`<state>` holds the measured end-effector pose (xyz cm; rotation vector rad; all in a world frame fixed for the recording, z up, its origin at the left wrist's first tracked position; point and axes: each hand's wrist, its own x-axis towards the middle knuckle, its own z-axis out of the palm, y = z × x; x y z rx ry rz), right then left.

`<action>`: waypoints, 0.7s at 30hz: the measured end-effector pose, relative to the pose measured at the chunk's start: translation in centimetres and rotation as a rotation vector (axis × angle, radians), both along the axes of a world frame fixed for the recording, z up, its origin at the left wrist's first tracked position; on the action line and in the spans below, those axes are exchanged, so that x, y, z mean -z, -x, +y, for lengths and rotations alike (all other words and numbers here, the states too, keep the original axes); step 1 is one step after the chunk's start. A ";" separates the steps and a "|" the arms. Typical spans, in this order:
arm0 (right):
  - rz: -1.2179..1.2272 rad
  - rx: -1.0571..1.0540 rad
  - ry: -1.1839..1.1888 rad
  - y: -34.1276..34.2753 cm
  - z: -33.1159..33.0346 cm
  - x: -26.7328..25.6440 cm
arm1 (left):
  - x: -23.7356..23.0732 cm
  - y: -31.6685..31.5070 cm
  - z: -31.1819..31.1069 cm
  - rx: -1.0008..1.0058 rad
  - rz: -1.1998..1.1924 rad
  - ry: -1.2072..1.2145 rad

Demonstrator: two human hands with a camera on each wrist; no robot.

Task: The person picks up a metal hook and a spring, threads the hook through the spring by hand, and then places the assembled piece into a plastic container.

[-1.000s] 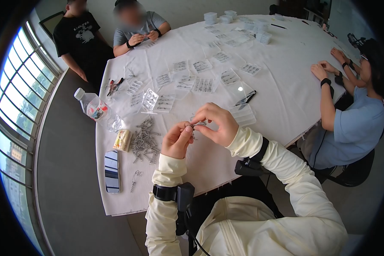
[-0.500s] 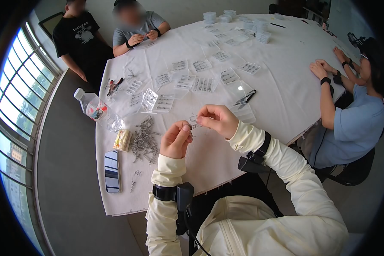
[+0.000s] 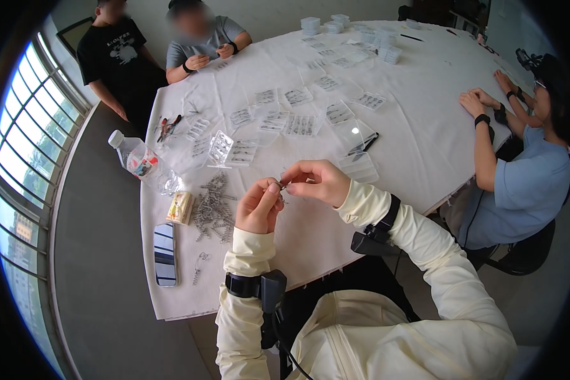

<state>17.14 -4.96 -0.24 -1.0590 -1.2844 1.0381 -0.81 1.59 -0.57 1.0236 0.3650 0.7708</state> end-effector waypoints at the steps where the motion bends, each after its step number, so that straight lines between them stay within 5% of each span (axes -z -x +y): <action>1: 0.000 0.001 0.001 0.0 0.0 0.1 | 0.0 0.0 0.0 0.001 0.005 -0.007; 21: 0.074 0.018 -0.017 -0.7 0.1 -0.1 | 0.0 -0.1 -0.1 -0.013 0.001 0.007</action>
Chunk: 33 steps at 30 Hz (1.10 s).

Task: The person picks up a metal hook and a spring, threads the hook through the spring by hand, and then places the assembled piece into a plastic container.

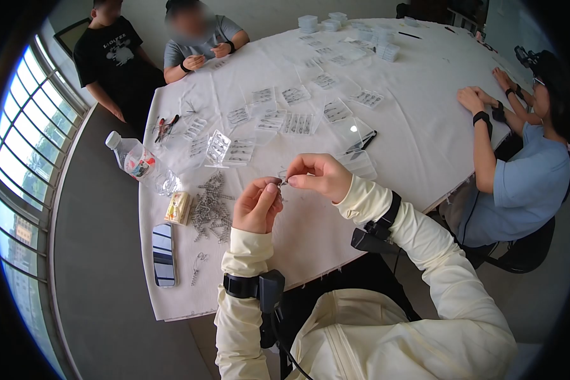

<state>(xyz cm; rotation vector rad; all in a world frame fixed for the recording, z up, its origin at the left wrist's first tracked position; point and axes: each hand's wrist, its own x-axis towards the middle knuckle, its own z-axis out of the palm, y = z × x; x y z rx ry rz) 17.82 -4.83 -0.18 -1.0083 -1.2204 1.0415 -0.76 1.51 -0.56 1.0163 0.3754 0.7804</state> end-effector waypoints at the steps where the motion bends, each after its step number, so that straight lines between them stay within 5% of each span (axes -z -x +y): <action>1: 0.000 0.001 0.000 0.0 0.0 0.1 | 0.0 0.0 0.0 0.007 0.004 0.007; 10: -0.007 0.027 -0.027 -0.1 0.3 0.5 | 0.2 0.1 0.2 0.053 0.054 -0.012; 18: -0.344 0.212 -0.170 0.7 -0.4 -0.5 | 0.3 0.0 0.1 0.014 0.184 -0.107; 25: -0.397 0.231 -0.200 0.9 -0.6 -1.0 | 0.1 -0.1 0.0 -0.001 0.240 -0.151; 33: -0.585 0.369 -0.472 1.1 -1.0 -1.5 | -0.1 -0.4 -0.5 -0.147 0.257 -0.275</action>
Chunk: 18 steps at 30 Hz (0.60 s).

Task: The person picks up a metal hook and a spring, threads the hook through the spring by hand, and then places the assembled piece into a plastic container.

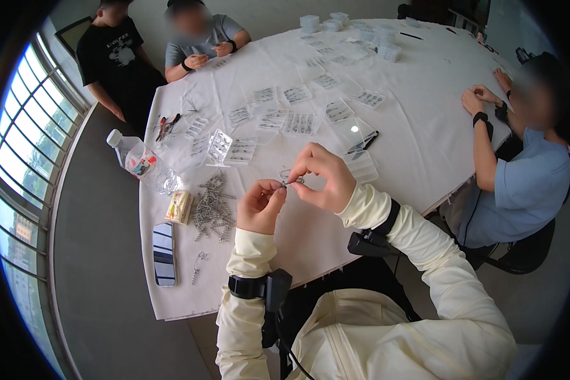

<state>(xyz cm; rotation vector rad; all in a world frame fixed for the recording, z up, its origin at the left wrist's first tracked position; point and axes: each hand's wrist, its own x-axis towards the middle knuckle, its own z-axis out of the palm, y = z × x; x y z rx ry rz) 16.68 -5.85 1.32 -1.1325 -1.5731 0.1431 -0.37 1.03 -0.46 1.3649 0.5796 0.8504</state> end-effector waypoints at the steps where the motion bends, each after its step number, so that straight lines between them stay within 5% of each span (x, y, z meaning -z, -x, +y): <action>1: 0.000 -0.001 0.001 0.0 0.0 0.0 | -0.1 0.0 -0.1 -0.017 -0.003 -0.023; 18: -0.227 0.044 -0.123 -0.2 0.6 0.4 | -0.3 -0.2 -0.6 -0.123 0.175 -0.299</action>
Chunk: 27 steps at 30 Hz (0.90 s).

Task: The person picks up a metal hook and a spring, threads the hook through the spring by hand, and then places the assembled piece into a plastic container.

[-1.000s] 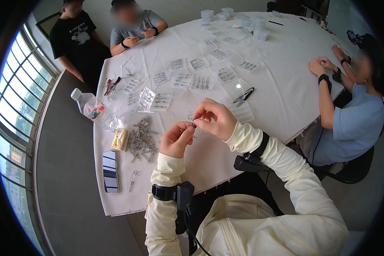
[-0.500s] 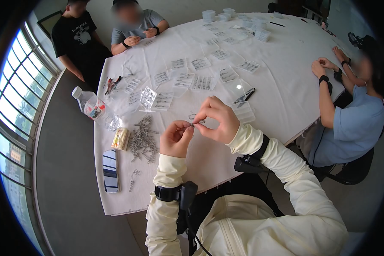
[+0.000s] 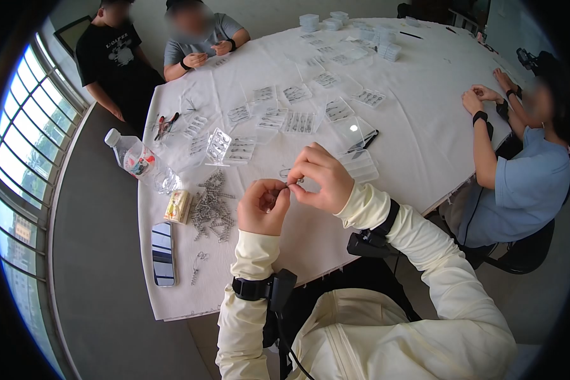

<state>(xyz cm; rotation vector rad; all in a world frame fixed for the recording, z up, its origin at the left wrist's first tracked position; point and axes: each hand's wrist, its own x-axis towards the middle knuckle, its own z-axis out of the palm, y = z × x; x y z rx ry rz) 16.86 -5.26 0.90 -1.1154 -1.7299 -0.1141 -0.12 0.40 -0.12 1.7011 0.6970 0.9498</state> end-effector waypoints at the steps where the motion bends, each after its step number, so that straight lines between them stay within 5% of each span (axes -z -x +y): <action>1: 0.000 0.001 0.000 0.0 0.0 0.0 | -0.1 0.0 0.0 0.000 -0.001 -0.006; 27: 0.040 0.020 0.002 0.1 -0.2 0.0 | -0.3 0.0 -0.1 0.012 -0.062 0.033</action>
